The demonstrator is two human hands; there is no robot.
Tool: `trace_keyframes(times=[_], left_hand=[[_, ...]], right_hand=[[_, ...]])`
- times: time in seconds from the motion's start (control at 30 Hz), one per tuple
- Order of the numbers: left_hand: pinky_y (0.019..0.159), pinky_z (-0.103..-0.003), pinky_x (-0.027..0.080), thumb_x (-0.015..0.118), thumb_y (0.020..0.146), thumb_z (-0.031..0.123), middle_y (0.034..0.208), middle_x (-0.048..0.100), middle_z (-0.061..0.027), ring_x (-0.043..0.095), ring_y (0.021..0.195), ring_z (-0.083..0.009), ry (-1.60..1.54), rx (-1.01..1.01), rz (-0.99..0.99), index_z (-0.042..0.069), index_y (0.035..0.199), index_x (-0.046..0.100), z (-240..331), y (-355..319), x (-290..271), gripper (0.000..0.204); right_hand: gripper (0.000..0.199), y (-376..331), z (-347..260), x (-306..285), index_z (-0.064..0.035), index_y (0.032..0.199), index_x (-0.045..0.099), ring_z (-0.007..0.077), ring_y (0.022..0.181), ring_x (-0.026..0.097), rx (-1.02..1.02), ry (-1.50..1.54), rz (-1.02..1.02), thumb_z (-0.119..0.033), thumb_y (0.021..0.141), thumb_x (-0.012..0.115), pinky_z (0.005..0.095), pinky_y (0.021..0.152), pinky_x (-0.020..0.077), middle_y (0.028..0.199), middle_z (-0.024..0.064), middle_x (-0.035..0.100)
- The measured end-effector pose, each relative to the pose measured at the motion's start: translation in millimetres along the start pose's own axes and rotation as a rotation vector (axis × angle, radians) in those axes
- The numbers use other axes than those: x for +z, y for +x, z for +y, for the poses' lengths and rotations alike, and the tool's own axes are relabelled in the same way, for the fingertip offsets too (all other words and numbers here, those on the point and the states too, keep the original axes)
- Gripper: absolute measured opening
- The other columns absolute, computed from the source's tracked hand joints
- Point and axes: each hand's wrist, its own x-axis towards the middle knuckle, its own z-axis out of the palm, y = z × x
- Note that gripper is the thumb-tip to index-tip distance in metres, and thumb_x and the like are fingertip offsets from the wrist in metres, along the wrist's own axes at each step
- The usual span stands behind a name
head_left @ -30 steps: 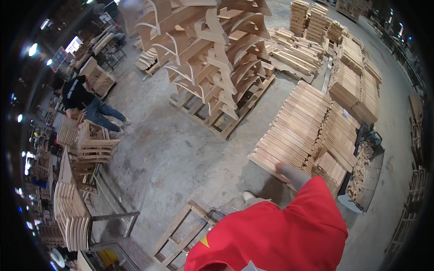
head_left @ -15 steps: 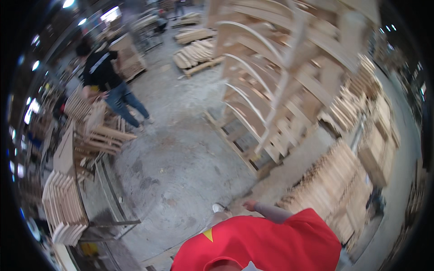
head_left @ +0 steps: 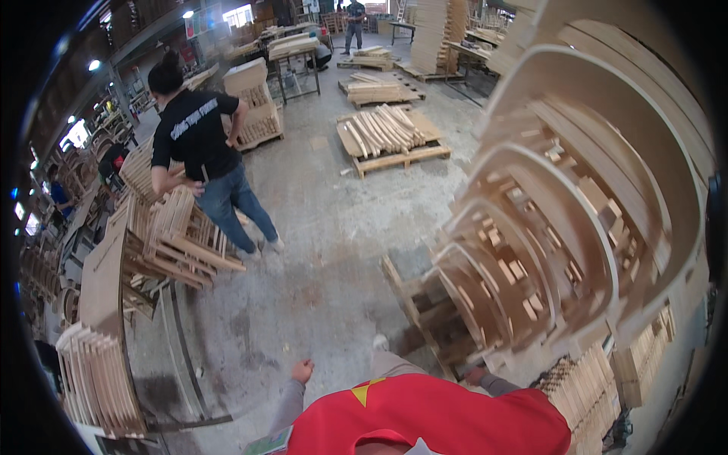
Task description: The person picks up a wooden chair frame and places it on the floor. They then use a piece of sandpaper to sand the edges and surfaces of the chair frame, repeatedly flipping and repositioning the frame to access different areas.
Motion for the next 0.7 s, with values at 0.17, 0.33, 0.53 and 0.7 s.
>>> trace_keyframes(times=[0.17,0.33,0.53,0.7], left_hand=[[0.066,-0.033,0.046,0.054,0.072,0.027,0.077,0.062,-0.0122,0.059,0.069,-0.0198,0.055,-0.098,-0.219,0.002,0.103,0.057,61.8,75.8,-20.5,0.040],[0.057,-0.034,0.046,0.054,0.071,0.025,0.074,0.061,-0.0105,0.058,0.065,-0.0200,0.179,-0.176,-0.083,0.002,0.096,0.059,103.6,155.5,-77.3,0.035],[0.054,-0.032,0.045,0.052,0.072,0.022,0.071,0.059,-0.0089,0.056,0.061,-0.0186,0.225,-0.296,-0.115,0.002,0.091,0.060,135.7,284.7,-129.7,0.029],[0.051,-0.031,0.044,0.050,0.072,0.019,0.069,0.058,-0.0075,0.055,0.058,-0.0175,0.250,-0.258,-0.152,0.002,0.086,0.060,188.8,433.6,-200.6,0.024]], right_hand=[[0.025,172.3,-77.9,-107.9,-0.0045,0.081,0.063,0.0318,0.084,0.057,-0.118,-0.192,0.114,-0.022,0.073,0.048,0.0402,0.072,0.0454,0.085,0.0159,0.060],[0.022,332.3,-248.3,-269.3,-0.0033,0.079,0.058,0.0353,0.079,0.057,-0.485,-0.047,0.320,-0.020,0.074,0.045,0.0433,0.068,0.0450,0.082,0.0186,0.059],[0.025,445.4,-396.8,-395.3,-0.0057,0.087,0.060,0.0336,0.080,0.057,-0.569,0.213,0.385,-0.023,0.073,0.048,0.0403,0.069,0.0450,0.083,0.0186,0.059],[0.031,520.3,-373.2,-391.7,-0.0079,0.098,0.059,0.0313,0.087,0.056,-0.318,-0.013,0.053,-0.028,0.077,0.046,0.0371,0.078,0.0437,0.095,0.0162,0.059]])
